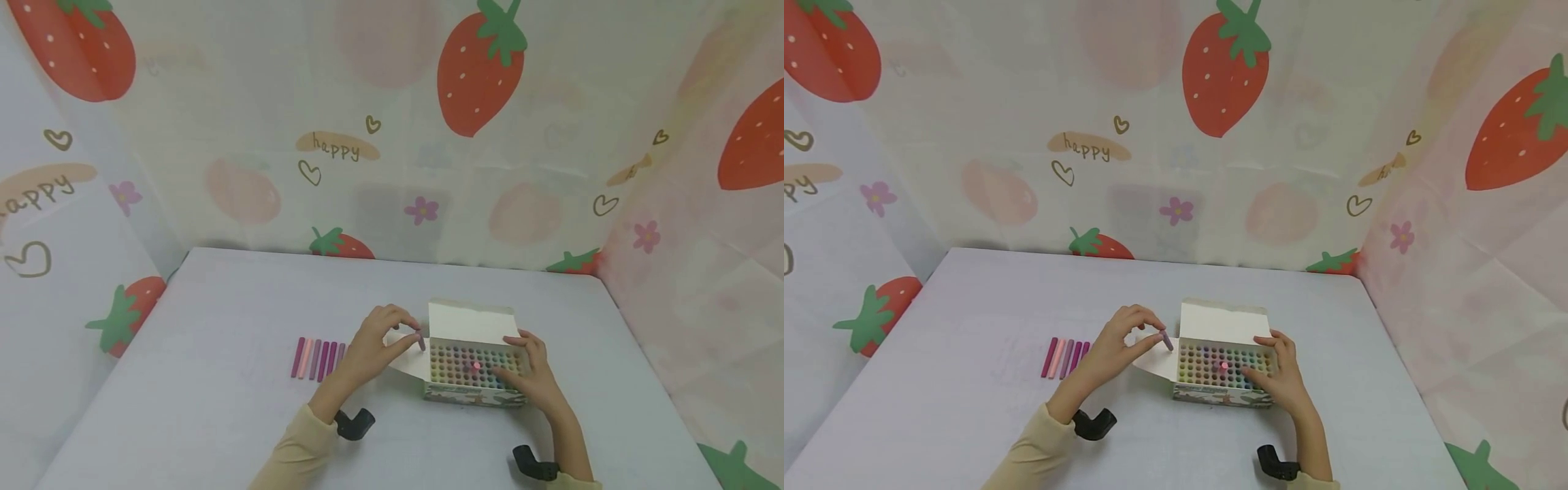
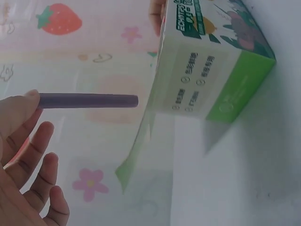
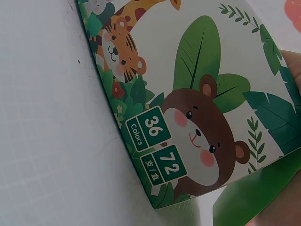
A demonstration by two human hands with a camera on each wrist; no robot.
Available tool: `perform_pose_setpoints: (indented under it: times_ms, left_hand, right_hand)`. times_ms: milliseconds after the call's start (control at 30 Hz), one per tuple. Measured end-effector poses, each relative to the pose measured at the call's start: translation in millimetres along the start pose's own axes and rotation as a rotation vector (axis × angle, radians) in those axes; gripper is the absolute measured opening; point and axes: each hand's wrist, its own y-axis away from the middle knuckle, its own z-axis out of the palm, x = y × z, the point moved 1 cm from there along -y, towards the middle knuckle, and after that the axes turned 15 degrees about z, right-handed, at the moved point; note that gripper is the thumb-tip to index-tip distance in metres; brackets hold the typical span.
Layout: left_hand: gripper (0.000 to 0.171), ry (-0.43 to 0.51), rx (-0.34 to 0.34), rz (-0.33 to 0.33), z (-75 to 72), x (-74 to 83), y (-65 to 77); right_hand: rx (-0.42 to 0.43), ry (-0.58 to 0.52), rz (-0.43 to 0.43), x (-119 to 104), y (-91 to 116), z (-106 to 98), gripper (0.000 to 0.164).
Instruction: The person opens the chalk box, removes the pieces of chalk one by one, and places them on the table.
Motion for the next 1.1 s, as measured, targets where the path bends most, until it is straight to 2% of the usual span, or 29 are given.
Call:
perform_pose_setpoints:
  times_ms: [300, 533, 800, 1100]
  left_hand:
    - [0.014, -0.029, 0.028, -0.037, -18.2, -7.4, 16.3]
    - [0.018, -0.064, 0.086, -0.058, -35.2, -9.4, 29.2]
    - [0.019, -0.083, 0.147, -0.092, -56.7, -12.2, 40.9]
    - [0.020, -0.127, 0.181, -0.171, -80.4, -16.0, 58.1]
  right_hand:
    - [-0.003, -0.003, -0.007, 0.7, -0.6, 0.6, 0.062]
    - [-0.002, 0.006, 0.014, 3.5, -3.4, 0.6, 0.064]
    - [0.007, 0.017, -0.004, 1.3, -0.2, -0.1, 0.063]
    - [0.010, 0.017, -0.010, 3.6, -1.5, 1.2, 0.063]
